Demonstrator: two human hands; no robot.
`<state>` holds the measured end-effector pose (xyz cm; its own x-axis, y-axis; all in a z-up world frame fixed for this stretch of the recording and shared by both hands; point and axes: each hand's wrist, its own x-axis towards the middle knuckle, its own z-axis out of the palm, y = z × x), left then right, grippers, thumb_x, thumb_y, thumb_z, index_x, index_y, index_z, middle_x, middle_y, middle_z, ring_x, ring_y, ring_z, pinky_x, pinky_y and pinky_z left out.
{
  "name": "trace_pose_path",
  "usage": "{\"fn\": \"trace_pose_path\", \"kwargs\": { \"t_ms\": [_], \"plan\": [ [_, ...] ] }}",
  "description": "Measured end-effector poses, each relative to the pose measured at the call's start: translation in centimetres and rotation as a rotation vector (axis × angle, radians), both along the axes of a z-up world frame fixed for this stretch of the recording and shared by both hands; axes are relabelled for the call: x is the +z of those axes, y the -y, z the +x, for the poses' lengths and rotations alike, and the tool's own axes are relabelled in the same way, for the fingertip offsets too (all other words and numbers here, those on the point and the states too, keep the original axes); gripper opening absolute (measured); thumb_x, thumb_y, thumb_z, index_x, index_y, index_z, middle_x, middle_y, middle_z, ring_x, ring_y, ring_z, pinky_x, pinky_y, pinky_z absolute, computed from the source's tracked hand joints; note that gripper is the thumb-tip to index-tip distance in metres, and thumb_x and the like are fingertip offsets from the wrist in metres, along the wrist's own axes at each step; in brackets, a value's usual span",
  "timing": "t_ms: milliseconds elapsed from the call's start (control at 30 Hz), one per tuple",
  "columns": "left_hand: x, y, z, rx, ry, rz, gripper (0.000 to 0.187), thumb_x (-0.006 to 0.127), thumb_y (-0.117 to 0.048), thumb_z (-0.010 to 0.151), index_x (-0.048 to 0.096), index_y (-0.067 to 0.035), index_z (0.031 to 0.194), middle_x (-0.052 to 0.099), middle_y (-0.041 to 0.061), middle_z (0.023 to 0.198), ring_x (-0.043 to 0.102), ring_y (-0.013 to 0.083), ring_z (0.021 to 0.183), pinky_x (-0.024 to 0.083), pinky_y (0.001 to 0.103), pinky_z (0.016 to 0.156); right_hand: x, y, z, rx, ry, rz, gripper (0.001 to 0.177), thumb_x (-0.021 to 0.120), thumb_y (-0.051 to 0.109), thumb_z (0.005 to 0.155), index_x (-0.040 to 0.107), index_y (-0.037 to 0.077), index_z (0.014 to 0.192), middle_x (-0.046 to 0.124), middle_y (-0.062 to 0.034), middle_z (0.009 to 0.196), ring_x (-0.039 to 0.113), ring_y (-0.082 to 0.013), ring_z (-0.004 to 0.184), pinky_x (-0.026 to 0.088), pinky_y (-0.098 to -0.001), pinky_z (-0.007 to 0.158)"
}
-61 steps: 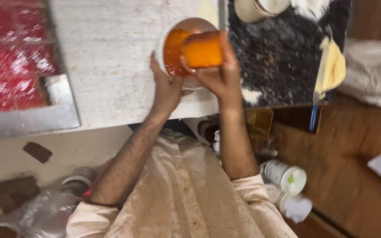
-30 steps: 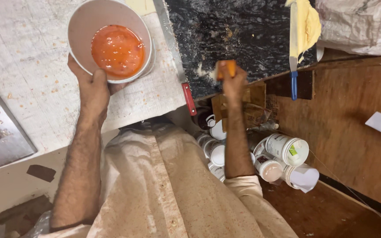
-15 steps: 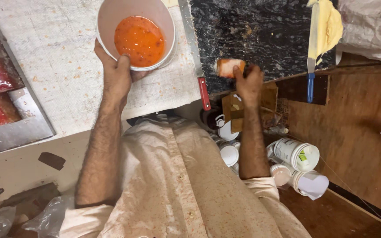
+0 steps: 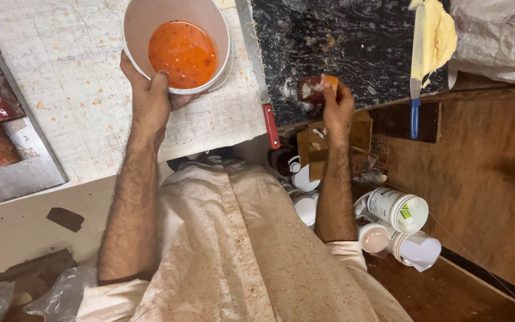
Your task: The person repeatedly dips a sponge into a bucket of orange liquid and applies it to the surface of rectangular red blocks arranged on a tray. The person also pours some of the liquid into a small container and handles a tray of wood shavings.
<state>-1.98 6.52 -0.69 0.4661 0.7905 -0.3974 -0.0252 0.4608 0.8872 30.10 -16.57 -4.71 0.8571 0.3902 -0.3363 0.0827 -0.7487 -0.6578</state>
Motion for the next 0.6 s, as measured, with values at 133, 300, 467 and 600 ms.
{"fn": "trace_pose_path", "kwargs": {
  "t_ms": [133,300,467,600],
  "plan": [
    [0.2,-0.2,-0.1,-0.01,-0.031,-0.029,0.076,0.029,-0.002,0.102,-0.02,-0.019,0.157,0.039,0.03,0.154,0.078,0.0322,0.11,0.067,0.032,0.074,-2.7,-1.8,-1.1,0.251,0.518,0.131,0.099,0.088,0.037,0.088,0.028,-0.014,0.149,0.053,-0.0292,0.123,0.063,-0.0363,0.102,0.059,-0.053,0.084],
    [0.5,-0.3,-0.2,-0.011,-0.027,-0.025,0.077,0.029,-0.002,0.101,-0.02,-0.019,0.157,0.036,0.03,0.155,0.078,0.0328,0.111,0.067,0.033,0.074,-3.6,-0.4,1.0,0.004,-0.064,0.017,0.068,0.073,0.041,0.098,0.05,-0.005,0.143,0.067,-0.022,0.126,0.072,-0.0296,0.101,0.063,-0.0459,0.085],
    [0.2,-0.1,-0.1,0.013,-0.047,-0.023,0.076,0.03,-0.003,0.102,-0.019,-0.02,0.158,0.041,0.03,0.154,0.078,0.0338,0.107,0.067,0.032,0.072,-3.5,0.4,-0.8,0.152,0.333,-0.034,0.089,0.083,0.042,0.094,0.038,-0.013,0.147,0.051,-0.034,0.131,0.061,-0.0418,0.109,0.059,-0.0585,0.086],
    [0.0,-0.1,-0.3,0.021,-0.046,-0.016,0.073,0.031,-0.004,0.104,-0.015,-0.021,0.159,0.039,0.028,0.156,0.077,0.0346,0.113,0.067,0.033,0.073,-3.1,-1.8,-3.5,0.148,0.5,0.023,0.1,0.086,0.037,0.08,0.033,-0.017,0.145,0.053,-0.0355,0.13,0.057,-0.0445,0.115,0.048,-0.0551,0.097]
  ]
}}
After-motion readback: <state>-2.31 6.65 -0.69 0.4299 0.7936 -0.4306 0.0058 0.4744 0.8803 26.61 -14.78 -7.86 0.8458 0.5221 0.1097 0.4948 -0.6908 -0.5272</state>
